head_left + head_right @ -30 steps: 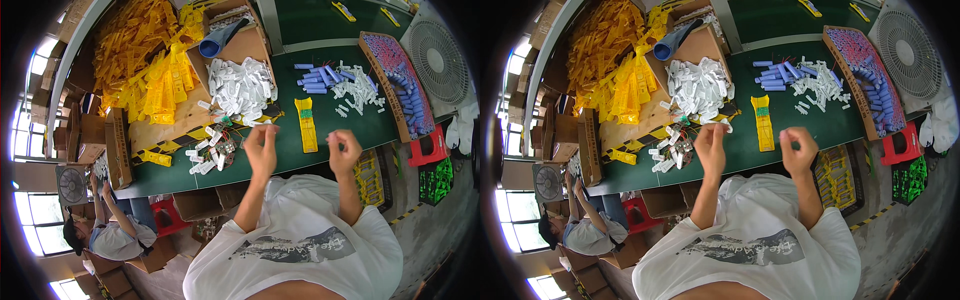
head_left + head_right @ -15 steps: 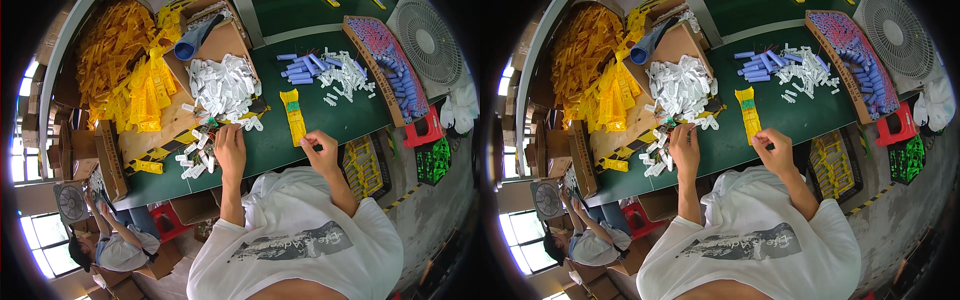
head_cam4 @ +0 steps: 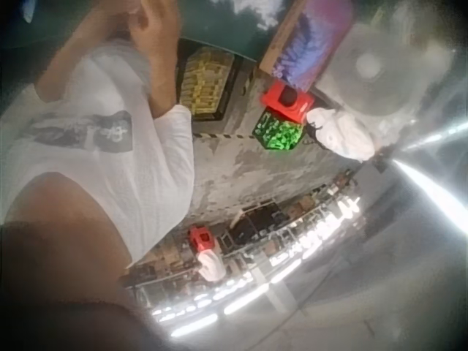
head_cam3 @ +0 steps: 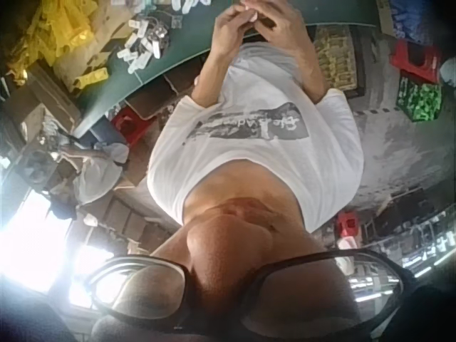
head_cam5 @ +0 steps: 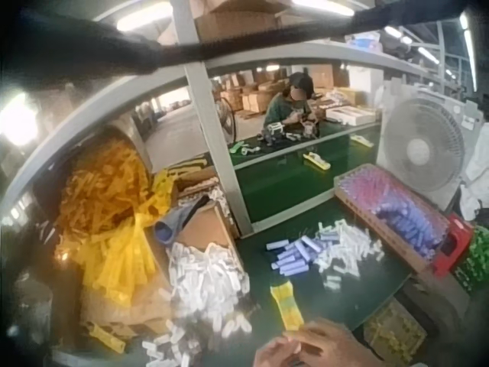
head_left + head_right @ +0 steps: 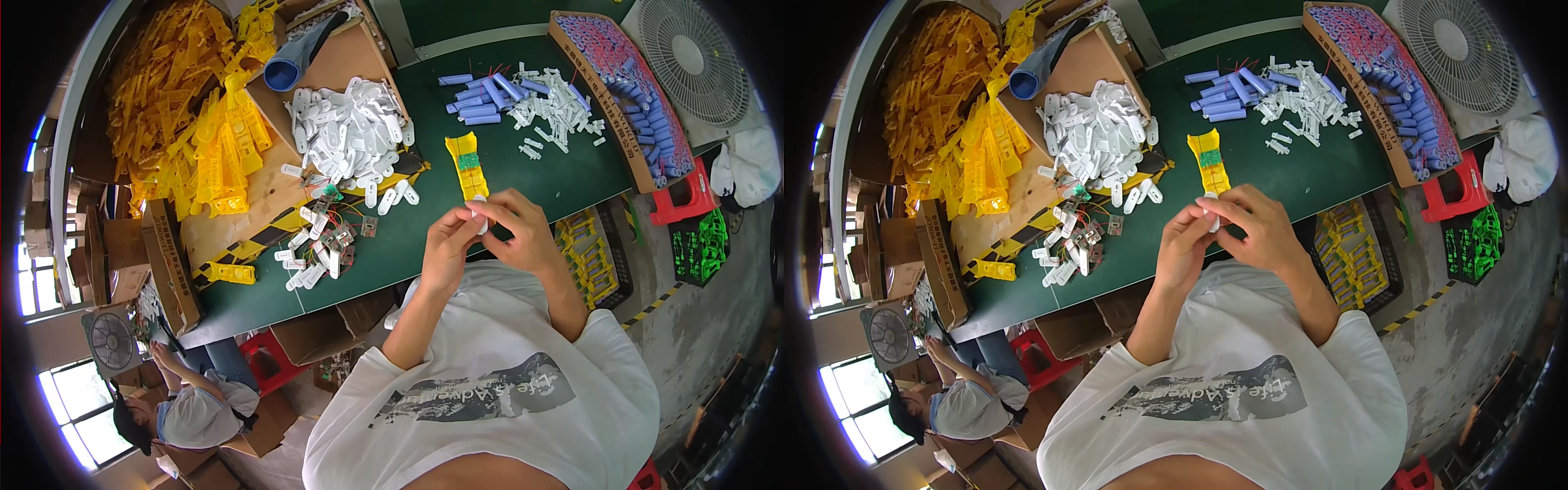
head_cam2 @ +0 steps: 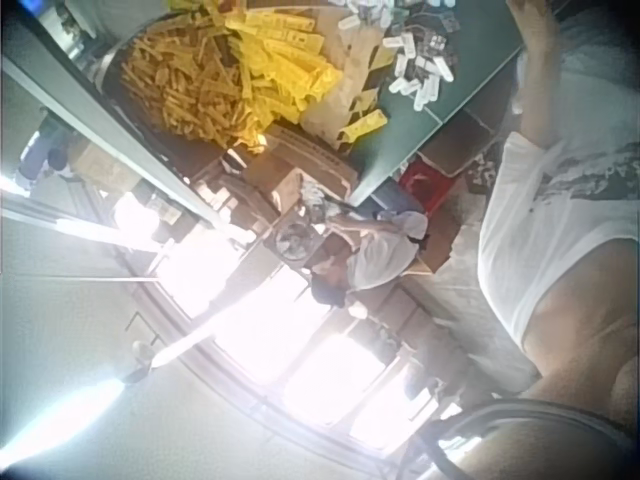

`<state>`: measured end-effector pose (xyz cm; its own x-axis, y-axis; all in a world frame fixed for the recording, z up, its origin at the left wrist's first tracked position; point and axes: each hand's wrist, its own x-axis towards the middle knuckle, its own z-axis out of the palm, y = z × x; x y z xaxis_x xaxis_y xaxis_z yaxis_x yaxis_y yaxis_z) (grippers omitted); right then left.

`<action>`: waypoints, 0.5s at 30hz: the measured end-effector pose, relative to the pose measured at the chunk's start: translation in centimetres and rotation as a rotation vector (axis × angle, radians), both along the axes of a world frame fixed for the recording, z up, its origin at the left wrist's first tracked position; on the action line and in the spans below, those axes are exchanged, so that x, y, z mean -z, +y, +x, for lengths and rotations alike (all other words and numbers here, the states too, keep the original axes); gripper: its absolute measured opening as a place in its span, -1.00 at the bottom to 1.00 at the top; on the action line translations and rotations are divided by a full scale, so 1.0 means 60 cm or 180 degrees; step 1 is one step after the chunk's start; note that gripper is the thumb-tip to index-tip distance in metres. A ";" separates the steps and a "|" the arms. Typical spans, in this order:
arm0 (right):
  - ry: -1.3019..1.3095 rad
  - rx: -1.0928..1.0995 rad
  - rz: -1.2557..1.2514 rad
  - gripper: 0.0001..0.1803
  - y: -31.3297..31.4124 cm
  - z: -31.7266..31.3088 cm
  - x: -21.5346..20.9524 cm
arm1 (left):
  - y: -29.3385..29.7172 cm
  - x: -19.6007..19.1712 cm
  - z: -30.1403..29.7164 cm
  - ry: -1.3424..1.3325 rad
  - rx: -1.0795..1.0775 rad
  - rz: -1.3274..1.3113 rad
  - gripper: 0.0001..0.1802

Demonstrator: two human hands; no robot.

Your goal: The person assembles electronic components by hand, inserting batteries, circuit boards, wires, and plastic clips into yellow plastic housings.

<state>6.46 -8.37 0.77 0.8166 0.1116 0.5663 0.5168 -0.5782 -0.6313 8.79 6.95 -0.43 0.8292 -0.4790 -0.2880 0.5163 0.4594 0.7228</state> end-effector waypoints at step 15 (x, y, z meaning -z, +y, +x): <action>0.1538 0.0963 0.0810 -0.80 -0.044 0.060 0.051 | -0.050 0.033 0.112 -0.3454 -0.0646 0.3782 -0.73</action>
